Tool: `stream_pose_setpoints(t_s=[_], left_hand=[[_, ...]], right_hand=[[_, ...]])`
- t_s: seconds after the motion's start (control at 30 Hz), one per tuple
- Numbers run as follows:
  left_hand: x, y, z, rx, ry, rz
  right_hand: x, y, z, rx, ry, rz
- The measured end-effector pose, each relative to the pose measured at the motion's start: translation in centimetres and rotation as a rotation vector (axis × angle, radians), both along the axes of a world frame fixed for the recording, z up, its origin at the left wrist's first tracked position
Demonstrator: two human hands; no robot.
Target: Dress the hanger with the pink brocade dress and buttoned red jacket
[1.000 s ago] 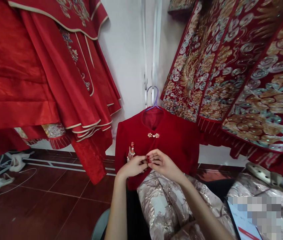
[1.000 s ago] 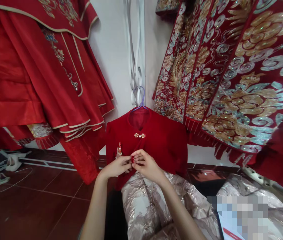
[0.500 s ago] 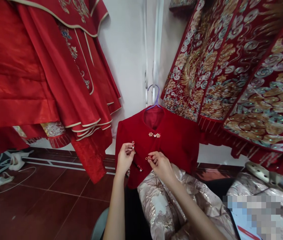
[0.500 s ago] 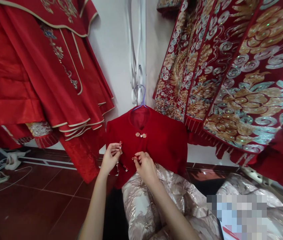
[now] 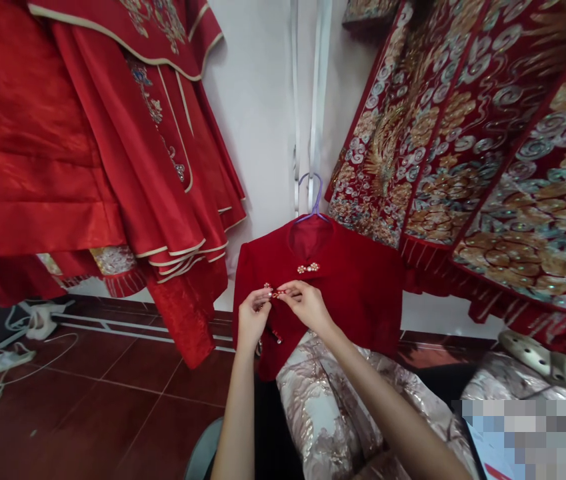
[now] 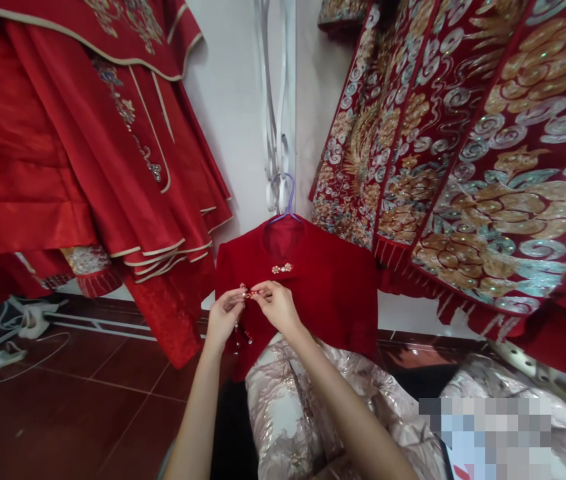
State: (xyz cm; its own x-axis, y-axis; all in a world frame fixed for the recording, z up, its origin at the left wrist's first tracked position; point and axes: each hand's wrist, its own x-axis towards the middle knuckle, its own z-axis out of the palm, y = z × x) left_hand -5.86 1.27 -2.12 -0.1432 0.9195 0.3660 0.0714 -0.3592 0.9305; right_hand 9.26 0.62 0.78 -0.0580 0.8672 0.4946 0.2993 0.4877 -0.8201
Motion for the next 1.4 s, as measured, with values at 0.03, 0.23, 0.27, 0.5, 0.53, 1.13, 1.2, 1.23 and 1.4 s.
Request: stream_pose_setpoints(t_s=[0.03,0.23,0.27,0.5,0.53,1.13,1.2,1.23,1.4], left_hand=[[0.1,0.0,0.1,-0.005,-0.009,-0.005],[0.8,-0.1,0.0,-0.016,-0.095,0.006],[0.9,0.0,-0.1,-0.012,-0.102,0.016],[1.0,-0.2,-0.1,0.001,-0.032,0.068],[0.9,-0.4,0.0,-0.001,0.004,0.085],[-2.4,-1.6,0.2,0.021,0.219,-0.008],[-3.1,-2.7,1.2,-0.089,0.272,-0.169],[-3.4,-3.3,1.7,-0.133,0.315,-0.255],[-3.1,-5.6,3.5,-0.243,0.547,-0.448]], right_hand=[[-0.2,0.3,-0.2,0.011,-0.007,0.004],[-0.7,0.3,-0.6,0.083,-0.029,-0.02],[-0.8,0.2,-0.6,0.092,-0.034,-0.028],[-1.3,-0.3,-0.8,0.124,-0.023,-0.069],[-1.4,-0.3,-0.9,0.13,-0.019,-0.077],[8.1,-5.7,1.2,-0.393,0.041,0.164],[9.8,-6.7,1.5,-0.483,-0.023,0.171],[10.5,-7.0,1.7,-0.508,-0.06,0.169],[12.4,-7.2,1.1,-0.589,-0.351,0.177]])
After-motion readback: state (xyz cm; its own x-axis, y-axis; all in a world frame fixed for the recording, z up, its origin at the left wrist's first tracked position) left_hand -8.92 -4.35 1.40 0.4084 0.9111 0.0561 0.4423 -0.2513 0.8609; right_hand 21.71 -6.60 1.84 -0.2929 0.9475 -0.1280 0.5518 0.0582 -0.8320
